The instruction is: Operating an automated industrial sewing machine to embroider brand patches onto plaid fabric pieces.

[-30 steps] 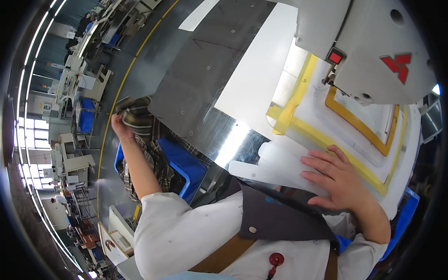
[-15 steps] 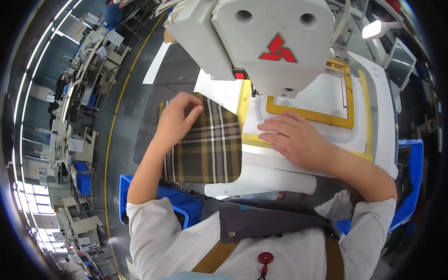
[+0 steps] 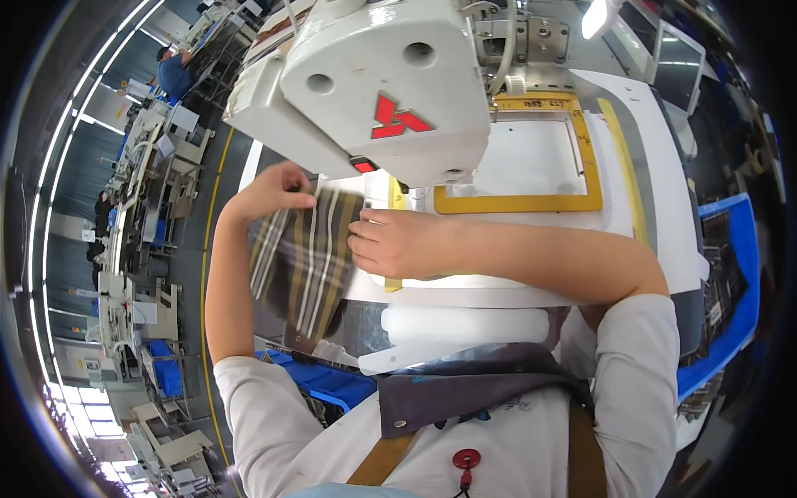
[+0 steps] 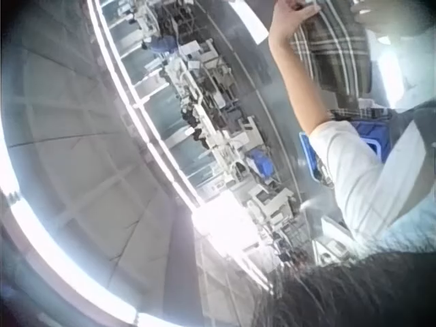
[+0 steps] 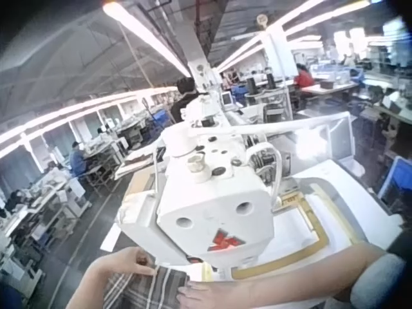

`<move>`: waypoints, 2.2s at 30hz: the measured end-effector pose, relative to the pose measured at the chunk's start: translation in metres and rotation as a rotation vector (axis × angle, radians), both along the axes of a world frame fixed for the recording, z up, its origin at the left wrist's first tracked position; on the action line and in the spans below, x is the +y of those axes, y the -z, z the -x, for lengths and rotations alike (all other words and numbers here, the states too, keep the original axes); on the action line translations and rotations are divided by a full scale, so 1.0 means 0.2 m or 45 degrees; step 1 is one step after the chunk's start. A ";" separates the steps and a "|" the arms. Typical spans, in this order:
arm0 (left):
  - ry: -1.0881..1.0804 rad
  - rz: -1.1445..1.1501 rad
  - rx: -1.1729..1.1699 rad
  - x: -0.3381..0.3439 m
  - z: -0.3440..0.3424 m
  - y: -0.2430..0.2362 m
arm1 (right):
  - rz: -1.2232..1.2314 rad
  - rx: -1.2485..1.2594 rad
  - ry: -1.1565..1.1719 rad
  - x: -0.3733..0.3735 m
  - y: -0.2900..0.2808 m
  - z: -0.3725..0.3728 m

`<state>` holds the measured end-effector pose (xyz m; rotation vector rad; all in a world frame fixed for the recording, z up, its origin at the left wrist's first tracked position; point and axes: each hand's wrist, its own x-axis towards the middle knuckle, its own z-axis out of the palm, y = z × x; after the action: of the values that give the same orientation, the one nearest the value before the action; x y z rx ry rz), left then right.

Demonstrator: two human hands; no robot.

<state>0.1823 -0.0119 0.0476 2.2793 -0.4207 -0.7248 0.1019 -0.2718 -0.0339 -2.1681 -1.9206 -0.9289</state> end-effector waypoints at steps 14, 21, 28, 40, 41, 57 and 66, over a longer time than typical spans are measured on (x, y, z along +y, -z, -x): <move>-0.625 0.567 -1.005 0.01 -0.21 0.44 | 0.084 0.309 -0.043 0.08 -0.03 0.10; -0.715 0.590 -0.816 0.06 -0.18 0.44 | 0.195 0.162 -0.395 0.63 0.04 0.34; 0.167 0.242 -0.004 0.15 0.20 0.18 | 0.025 -0.003 -0.253 0.40 -0.02 0.01; -0.114 0.190 -0.011 -0.12 0.05 0.20 | -0.174 0.123 0.006 0.05 0.03 0.04; -0.072 0.178 -0.253 -0.19 0.04 0.22 | -0.153 0.205 0.090 0.00 0.05 0.07; 0.067 0.445 -0.554 -0.07 -0.31 0.66 | 0.168 0.189 0.594 -0.27 0.00 0.31; 0.173 0.229 -0.815 -0.15 -0.13 0.39 | 0.154 0.155 0.810 -0.67 -0.05 0.37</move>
<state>0.2081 -0.0415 -0.0304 2.2819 -0.9022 0.0091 0.0278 -0.4054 -0.0245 -2.9001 -1.2659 -0.7282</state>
